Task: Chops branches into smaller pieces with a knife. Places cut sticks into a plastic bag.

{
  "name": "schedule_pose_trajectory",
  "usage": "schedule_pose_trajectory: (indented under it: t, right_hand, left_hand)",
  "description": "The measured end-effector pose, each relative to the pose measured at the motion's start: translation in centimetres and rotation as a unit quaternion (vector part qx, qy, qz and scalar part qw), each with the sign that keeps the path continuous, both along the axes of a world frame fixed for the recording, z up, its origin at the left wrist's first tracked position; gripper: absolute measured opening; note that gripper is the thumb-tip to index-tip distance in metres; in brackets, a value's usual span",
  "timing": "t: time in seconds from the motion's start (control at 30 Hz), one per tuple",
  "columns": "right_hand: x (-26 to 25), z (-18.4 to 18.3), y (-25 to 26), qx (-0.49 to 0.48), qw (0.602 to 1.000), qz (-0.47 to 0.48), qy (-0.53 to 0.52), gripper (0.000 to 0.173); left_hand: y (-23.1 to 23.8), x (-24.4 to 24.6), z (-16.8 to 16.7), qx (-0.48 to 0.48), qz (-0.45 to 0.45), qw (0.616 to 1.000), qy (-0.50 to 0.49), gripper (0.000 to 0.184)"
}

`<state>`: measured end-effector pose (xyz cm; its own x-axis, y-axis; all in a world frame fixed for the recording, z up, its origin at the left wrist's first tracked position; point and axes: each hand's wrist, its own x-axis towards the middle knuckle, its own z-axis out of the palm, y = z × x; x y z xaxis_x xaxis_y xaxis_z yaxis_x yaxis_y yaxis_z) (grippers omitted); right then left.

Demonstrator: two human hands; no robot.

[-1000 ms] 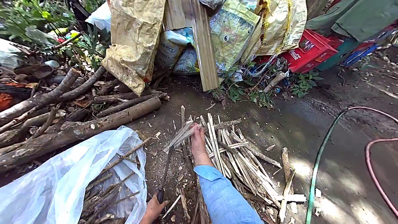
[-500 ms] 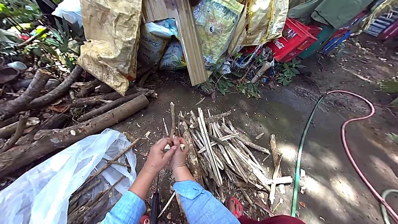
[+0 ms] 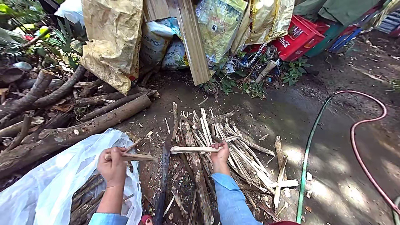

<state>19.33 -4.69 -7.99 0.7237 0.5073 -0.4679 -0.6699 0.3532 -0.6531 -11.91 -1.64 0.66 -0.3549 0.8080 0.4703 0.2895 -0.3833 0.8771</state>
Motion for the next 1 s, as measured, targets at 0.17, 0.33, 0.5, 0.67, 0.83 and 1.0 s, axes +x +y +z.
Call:
schedule_pose_trajectory:
  t: [0.17, 0.33, 0.5, 0.67, 0.83, 1.0]
  right_hand:
    - [3.4, 3.7, -2.3, 0.139, 0.968, 0.055, -0.2, 0.054]
    - [8.1, 6.7, -4.1, 0.17, 0.964, -0.121, -0.166, 0.062]
    - [11.2, 4.9, -5.7, 0.191, 0.943, -0.264, -0.063, 0.064]
    - [10.2, -3.3, -8.1, -0.046, 0.979, -0.167, 0.109, 0.07]
    - [3.9, -9.8, -10.0, -0.442, 0.896, -0.039, 0.004, 0.051]
    - [0.4, -8.8, -9.1, -0.434, 0.735, 0.209, -0.478, 0.033]
  left_hand:
    - [-0.1, 1.8, 4.2, 0.135, -0.086, 0.984, 0.073, 0.014]
    - [-2.4, 10.9, 6.3, 0.283, -0.287, 0.885, 0.234, 0.035]
    - [-4.8, 19.7, 4.5, 0.306, -0.491, 0.745, 0.332, 0.021]
    - [-5.4, 19.6, 3.3, -0.067, -0.573, 0.654, 0.489, 0.09]
    - [-2.8, 12.6, 1.0, -0.297, -0.47, 0.656, 0.51, 0.071]
    - [-3.3, 4.5, -3.3, -0.389, -0.404, 0.701, 0.44, 0.059]
